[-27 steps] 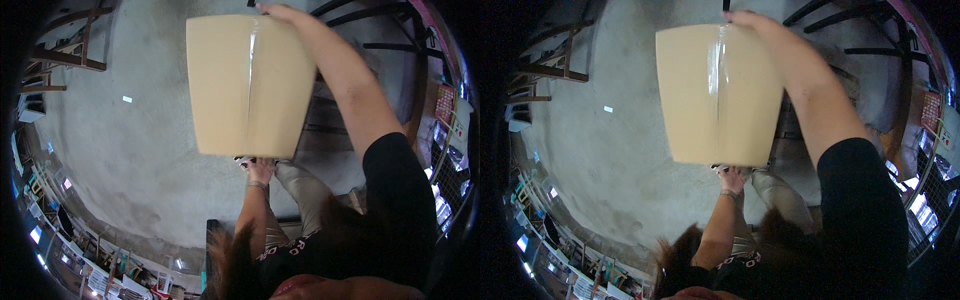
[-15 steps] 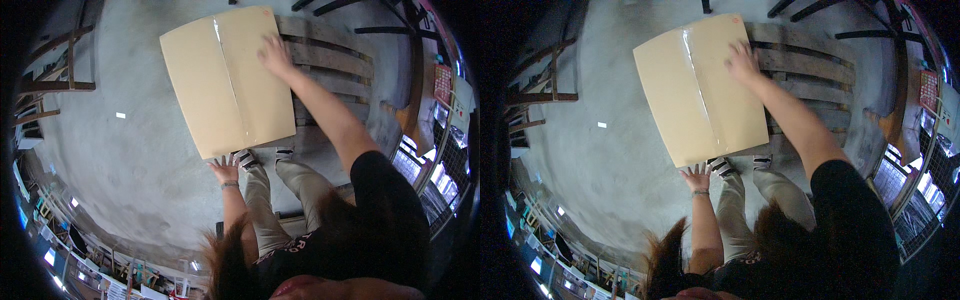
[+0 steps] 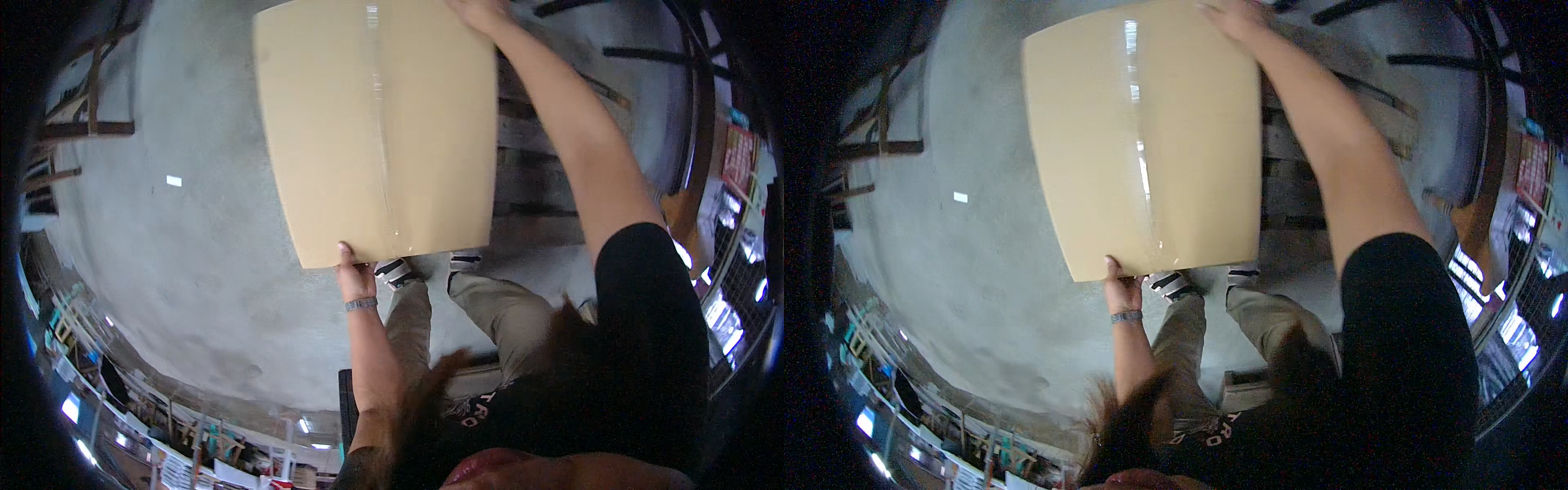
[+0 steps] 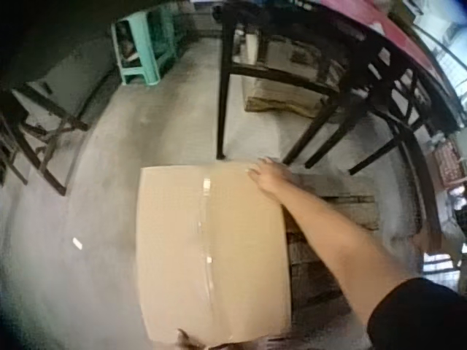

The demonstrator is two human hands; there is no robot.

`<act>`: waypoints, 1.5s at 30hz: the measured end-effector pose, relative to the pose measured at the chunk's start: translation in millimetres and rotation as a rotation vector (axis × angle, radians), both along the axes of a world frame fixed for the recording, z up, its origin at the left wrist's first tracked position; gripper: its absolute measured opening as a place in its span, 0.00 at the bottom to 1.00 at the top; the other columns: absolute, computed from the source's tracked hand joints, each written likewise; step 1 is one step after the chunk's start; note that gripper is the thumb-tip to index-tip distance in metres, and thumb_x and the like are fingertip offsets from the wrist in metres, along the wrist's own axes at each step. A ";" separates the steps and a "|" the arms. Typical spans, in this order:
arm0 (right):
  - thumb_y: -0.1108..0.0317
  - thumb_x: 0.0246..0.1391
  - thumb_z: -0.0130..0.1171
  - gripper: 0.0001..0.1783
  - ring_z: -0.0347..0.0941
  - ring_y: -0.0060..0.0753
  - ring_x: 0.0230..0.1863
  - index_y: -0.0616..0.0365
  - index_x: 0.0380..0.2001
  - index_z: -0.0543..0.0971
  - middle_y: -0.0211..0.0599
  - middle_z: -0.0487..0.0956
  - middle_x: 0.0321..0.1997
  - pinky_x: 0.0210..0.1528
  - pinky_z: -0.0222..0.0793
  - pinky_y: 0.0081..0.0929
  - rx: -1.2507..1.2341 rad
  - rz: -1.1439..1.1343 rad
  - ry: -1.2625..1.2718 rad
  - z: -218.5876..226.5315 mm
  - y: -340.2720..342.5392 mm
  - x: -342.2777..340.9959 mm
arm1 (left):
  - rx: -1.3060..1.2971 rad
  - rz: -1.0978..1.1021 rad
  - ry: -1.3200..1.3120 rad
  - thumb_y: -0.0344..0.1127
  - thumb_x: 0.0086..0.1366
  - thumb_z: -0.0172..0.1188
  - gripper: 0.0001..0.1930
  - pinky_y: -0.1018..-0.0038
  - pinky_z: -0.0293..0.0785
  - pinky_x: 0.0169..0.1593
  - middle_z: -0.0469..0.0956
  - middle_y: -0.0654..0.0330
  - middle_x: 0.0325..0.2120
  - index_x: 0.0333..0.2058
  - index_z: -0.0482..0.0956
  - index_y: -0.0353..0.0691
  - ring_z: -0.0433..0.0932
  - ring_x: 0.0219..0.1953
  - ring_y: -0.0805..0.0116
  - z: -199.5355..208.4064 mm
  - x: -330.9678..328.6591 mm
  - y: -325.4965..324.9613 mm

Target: The person tapes the bottom of a cardboard box, places smaller wrapped packages inside it, tapes the top shut, and moves the box onto a pallet.

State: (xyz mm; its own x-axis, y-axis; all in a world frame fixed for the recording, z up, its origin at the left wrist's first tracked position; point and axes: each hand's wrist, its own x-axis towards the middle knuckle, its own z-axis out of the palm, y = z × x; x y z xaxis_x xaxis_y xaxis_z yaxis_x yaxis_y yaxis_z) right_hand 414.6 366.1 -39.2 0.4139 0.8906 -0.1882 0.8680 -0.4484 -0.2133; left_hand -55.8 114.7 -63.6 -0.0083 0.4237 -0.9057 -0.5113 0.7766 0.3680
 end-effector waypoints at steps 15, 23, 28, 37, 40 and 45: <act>0.39 0.56 0.39 0.33 0.66 0.57 0.53 0.43 0.59 0.58 0.50 0.70 0.53 0.54 0.60 0.43 0.281 -0.447 0.065 -61.8 -77.4 31.9 | 0.126 0.225 0.132 0.49 0.61 0.53 0.30 0.66 0.68 0.50 0.67 0.54 0.51 0.57 0.59 0.40 0.68 0.50 0.61 -24.9 -32.3 64.4; 0.38 0.55 0.40 0.34 0.66 0.55 0.53 0.45 0.60 0.58 0.49 0.71 0.53 0.54 0.59 0.42 0.262 -0.457 0.043 -66.4 -68.0 35.2 | 0.117 0.325 0.361 0.39 0.61 0.55 0.11 0.72 0.70 0.40 0.74 0.61 0.31 0.34 0.73 0.37 0.71 0.35 0.71 -30.3 -27.4 88.9; 0.34 0.53 0.39 0.37 0.65 0.55 0.54 0.40 0.61 0.55 0.47 0.71 0.53 0.55 0.59 0.44 0.283 -0.499 0.099 -78.7 -79.3 70.6 | 0.208 0.278 0.390 0.43 0.64 0.50 0.13 0.72 0.69 0.39 0.74 0.61 0.30 0.32 0.71 0.37 0.70 0.34 0.72 -19.6 -12.3 102.7; 0.51 0.58 0.44 0.34 0.52 0.45 0.64 0.55 0.62 0.50 0.42 0.56 0.65 0.64 0.48 0.38 0.419 -0.413 0.322 -54.4 -97.5 23.6 | 0.236 0.135 0.331 0.49 0.67 0.40 0.21 0.67 0.66 0.49 0.72 0.56 0.42 0.41 0.70 0.35 0.70 0.44 0.65 -22.7 -8.8 80.0; 0.42 0.52 0.49 0.49 0.42 0.52 0.67 0.44 0.65 0.32 0.54 0.46 0.67 0.65 0.45 0.42 0.348 -0.518 0.833 -44.5 -183.1 -57.6 | 0.233 0.067 0.364 0.53 0.66 0.38 0.26 0.66 0.63 0.54 0.69 0.55 0.49 0.48 0.66 0.35 0.69 0.49 0.61 -31.6 -30.7 58.8; 0.37 0.56 0.34 0.41 0.54 0.49 0.63 0.57 0.62 0.53 0.50 0.59 0.62 0.63 0.49 0.40 -0.118 -0.751 0.912 -60.2 -375.5 -175.1 | 0.085 -0.151 0.178 0.62 0.63 0.36 0.33 0.57 0.59 0.57 0.63 0.57 0.55 0.58 0.58 0.44 0.63 0.56 0.57 -11.4 -29.4 64.5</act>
State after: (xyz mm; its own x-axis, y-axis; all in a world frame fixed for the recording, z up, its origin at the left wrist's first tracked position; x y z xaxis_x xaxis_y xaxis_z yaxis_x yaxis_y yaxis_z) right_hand 239.5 -9.5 -99.4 0.4959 0.4398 -0.7488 -0.0718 -0.8385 -0.5401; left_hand -85.2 179.1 -74.9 -0.0957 0.5066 -0.8569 -0.3128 0.8019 0.5090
